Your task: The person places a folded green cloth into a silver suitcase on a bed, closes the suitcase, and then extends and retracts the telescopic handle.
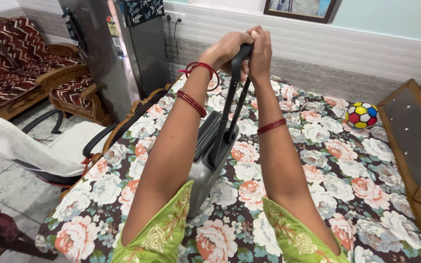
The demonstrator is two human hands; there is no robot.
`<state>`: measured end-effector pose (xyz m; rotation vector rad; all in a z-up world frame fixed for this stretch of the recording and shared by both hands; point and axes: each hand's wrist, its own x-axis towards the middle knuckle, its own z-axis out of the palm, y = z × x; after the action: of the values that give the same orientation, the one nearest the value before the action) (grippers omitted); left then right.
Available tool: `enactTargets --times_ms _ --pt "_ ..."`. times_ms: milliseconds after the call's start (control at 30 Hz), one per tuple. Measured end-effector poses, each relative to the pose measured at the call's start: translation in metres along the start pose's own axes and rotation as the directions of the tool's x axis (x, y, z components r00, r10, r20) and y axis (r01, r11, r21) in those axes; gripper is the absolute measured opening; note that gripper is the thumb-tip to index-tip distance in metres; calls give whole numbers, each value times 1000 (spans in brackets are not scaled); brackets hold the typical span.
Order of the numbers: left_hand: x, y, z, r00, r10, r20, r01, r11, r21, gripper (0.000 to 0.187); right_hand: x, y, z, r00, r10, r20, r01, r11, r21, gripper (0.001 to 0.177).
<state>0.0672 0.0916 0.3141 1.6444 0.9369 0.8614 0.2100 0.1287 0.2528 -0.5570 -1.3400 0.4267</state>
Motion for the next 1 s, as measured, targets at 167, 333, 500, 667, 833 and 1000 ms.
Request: enactTargets --times_ms 167,333,500,667,833,1000 --pt "-29 -43 -2 959 281 23 -278 957 -77 61 -3 -19 -8 995 -86 45 95 955 -282 33" --pt "-44 -185 -2 938 288 -193 -272 957 104 86 17 -76 -10 923 -90 375 322 716 -620 33" --pt "-84 -312 0 848 225 -480 -24 921 389 60 -1 -105 16 787 19 616 323 838 -439 34" --pt "-108 -370 -2 736 407 -541 -8 804 594 49 -22 -89 21 798 -374 473 573 715 -401 37" --pt "-112 -385 -9 677 347 -649 402 565 721 77 -32 -81 4 802 -439 405 583 723 -371 25" --pt "-122 -375 6 718 234 -655 475 523 708 96 -51 -91 -34 862 -391 322 494 789 -365 24"
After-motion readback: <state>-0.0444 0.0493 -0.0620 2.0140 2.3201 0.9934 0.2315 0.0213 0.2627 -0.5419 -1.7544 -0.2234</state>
